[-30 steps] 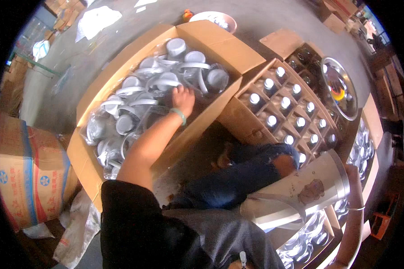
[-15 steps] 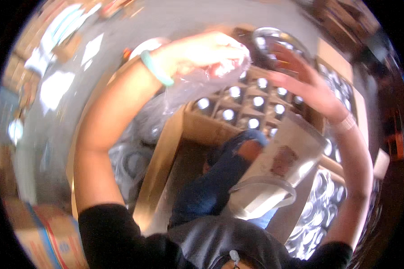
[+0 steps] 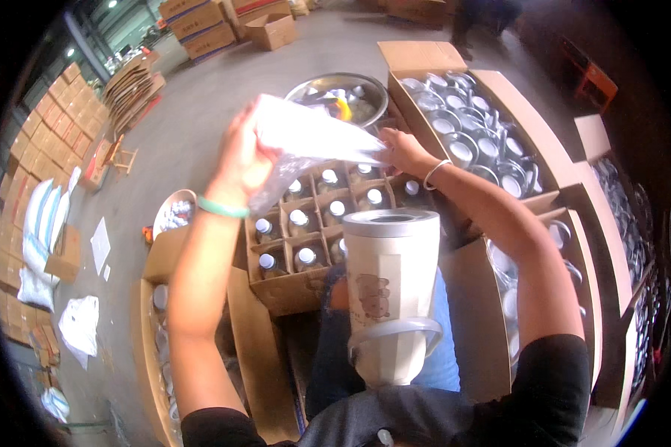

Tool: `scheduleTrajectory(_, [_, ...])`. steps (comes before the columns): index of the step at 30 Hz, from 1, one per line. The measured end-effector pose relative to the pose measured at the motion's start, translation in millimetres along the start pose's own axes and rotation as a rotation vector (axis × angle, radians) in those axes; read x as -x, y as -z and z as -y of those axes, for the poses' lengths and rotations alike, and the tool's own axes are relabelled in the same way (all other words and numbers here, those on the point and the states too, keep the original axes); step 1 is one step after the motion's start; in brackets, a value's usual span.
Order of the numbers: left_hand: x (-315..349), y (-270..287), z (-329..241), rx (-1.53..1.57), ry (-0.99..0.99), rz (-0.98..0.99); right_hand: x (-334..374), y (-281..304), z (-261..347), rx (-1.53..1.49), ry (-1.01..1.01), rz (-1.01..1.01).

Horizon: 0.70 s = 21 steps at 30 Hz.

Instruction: The person assembles vacuum flasks by inserting glass liners and plastic components into plastic housings, secures the components by hand, and places the assembled flasks into a cardboard box.

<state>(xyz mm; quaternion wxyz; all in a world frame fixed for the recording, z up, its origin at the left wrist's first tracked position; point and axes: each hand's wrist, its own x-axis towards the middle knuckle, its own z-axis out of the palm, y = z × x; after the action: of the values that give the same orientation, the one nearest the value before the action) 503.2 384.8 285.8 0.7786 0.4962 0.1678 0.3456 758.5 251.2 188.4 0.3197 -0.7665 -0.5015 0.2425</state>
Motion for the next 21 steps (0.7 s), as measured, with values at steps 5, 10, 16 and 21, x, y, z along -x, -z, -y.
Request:
scheduleTrajectory(5, [28,28,131,-0.760,0.308,0.073,44,-25,-106,-0.662,-0.014,-0.172])
scheduleTrajectory(10, [138,-3,125,-0.475,0.017,0.074,176,-9,-53,-1.180,0.213,-0.057])
scheduleTrajectory(16, [205,-7,124,-0.557,-0.383,0.147,236,-11,-27,-1.117,0.330,-0.080])
scheduleTrajectory(21, [237,7,110,-0.908,-0.333,0.377,247,9,-11,-0.349,0.829,0.002])
